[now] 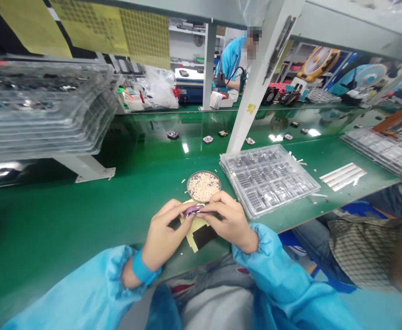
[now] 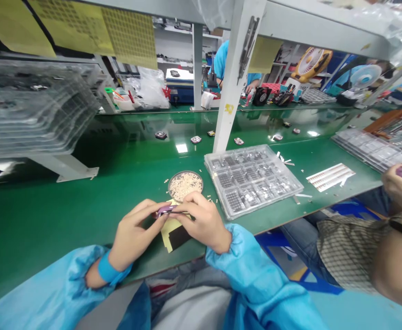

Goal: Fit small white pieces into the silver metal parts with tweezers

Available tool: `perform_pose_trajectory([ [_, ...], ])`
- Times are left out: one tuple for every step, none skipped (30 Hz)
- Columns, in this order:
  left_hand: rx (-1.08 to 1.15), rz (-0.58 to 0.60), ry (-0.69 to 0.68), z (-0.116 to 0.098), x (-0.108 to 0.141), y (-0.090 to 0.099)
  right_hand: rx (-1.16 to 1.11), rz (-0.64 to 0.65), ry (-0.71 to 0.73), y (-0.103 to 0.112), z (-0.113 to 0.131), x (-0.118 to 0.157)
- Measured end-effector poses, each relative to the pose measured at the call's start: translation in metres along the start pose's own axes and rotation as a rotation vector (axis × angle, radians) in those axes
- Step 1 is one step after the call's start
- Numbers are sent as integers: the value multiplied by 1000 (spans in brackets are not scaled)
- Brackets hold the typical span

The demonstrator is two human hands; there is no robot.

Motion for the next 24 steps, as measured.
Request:
perform_pose_trajectory([
  [0,6,4,0,0,0,20,4,6,0,-1,0],
  [2,13,7,0,0,0,39,11,15,0,-1,1],
  [4,17,11,0,1,0,58,21,25,0,-2,1],
  [3,18,15,0,1,0,78,35,34,0,-1,1],
  [2,20,19,0,1,-1,100,53,40,0,-1,1],
  [0,20,25,0,1,-1,123,74,40,1,-1,1],
  [-1,21,31,1,1,-1,147,98,31,1,0,0],
  [0,23,38,1,0,-1,171,127,17,1,1,0],
  [3,24,48,2,0,-1,194,158,0,1,1,0],
  [6,25,59,2,-1,0,214,190,-18,1,2,-1],
  [11,25,69,3,-2,0,228,219,-34,1,2,-2],
  [17,26,79,4,-3,0,233,245,-45,1,3,-3],
  [22,29,87,6,-4,1,226,264,-53,1,3,-4],
  [25,29,95,7,-5,1,208,276,-58,0,3,-6],
  [25,27,98,8,-6,2,182,281,-62,0,3,-7],
  [22,22,100,10,-7,2,152,279,-66,-1,3,-9],
  [14,14,101,11,-7,3,123,273,-71,-1,3,-11],
  [2,6,100,13,-9,3,97,261,-78,-1,2,-14],
  [-14,1,98,15,-10,4,74,240,-85,-2,2,-16],
  [-30,2,97,19,-13,6,57,206,-93,-2,1,-19],
  [-49,9,102,24,-17,8,50,160,-105,-2,0,-22],
  [-83,22,115,31,-23,13,60,108,-124,-1,-2,-25],
  [-125,33,132,41,-31,19,92,57,-150,-1,-4,-28],
  [-178,40,162,53,-42,27,144,14,-182,-1,-6,-31],
])
Point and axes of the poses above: each hand's wrist, its own x-axis away from the middle knuckle, its own y-axis out of the back of the hand, z = x × y, the point moved 1 cm from there along -x, towards the middle knuckle, and after that the axes turned 11 degrees about -y, right-handed, at the moved point
